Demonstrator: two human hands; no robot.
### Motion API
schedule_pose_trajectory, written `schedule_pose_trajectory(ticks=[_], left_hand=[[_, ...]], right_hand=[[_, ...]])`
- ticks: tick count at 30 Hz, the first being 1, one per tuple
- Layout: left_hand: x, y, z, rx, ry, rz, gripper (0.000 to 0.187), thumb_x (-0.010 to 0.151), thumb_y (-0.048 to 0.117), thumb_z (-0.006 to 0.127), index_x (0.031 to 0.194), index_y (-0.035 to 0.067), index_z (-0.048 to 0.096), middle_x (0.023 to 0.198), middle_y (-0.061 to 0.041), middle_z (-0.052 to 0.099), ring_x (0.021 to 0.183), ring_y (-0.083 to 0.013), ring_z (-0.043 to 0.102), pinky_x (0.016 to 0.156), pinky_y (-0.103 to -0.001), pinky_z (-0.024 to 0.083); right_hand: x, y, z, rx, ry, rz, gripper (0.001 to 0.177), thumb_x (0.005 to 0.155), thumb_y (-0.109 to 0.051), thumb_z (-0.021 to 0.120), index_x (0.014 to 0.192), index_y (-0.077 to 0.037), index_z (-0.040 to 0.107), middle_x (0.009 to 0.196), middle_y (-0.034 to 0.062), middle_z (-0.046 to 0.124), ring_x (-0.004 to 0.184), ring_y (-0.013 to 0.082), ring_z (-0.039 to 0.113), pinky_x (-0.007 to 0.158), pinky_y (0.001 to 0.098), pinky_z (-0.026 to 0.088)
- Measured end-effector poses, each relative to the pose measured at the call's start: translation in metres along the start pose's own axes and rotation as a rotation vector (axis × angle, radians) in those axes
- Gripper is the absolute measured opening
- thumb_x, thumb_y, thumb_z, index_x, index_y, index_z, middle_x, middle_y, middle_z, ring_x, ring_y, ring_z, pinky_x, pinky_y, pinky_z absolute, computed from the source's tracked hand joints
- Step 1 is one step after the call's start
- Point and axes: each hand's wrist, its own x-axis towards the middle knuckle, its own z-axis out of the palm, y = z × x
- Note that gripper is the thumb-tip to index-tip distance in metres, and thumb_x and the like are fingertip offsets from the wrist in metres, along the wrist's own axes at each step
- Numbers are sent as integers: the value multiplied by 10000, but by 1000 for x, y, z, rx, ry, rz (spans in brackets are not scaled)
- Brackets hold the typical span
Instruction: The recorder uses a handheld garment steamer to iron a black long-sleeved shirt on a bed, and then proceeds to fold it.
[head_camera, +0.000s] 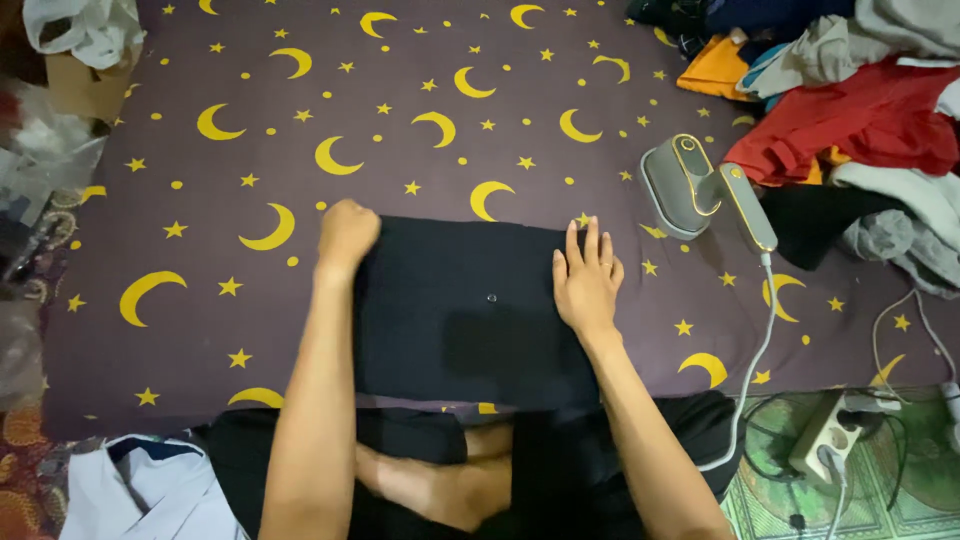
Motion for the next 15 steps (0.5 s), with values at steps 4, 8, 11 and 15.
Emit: schedule_pose_trajectory(ticks=[4,8,11,15], left_hand=[[18,-47,7,-769,-301,-455,168,949,167,654,833,50,623,714,-40,559,620,-172,515,561,-348,439],[15,-64,22,-974,-221,-447,141,954,128,621,837,56,590,711,-19,525,604,-160,483,543,-346,399],[-22,-7,-6,-595,120,-149,195,998,177,619,876,25,625,768,-58,581,691,-230,548,621,-407,427],[-96,88,-54,127,439,477,164,1023,200,620,1060,48,667,1026,-151,653,1028,-365,611,873,-505,482]], right_hand=[[4,0,5,-98,-38,-21,585,1070,-401,412,1579,-113,396,1667,182,283,1490,444,305,1173,579,231],[1,-2,3,-120,-74,-13,606,1065,-420,396,1586,-114,377,1665,181,273,1486,436,294,1164,588,218],[2,-1,4,-93,-44,-18,615,1071,-414,386,1595,-93,362,1675,176,276,1495,439,295,1173,577,221],[2,-2,6,-93,-57,9,615,1065,-407,376,1594,-94,358,1671,179,270,1505,426,283,1174,574,222]])
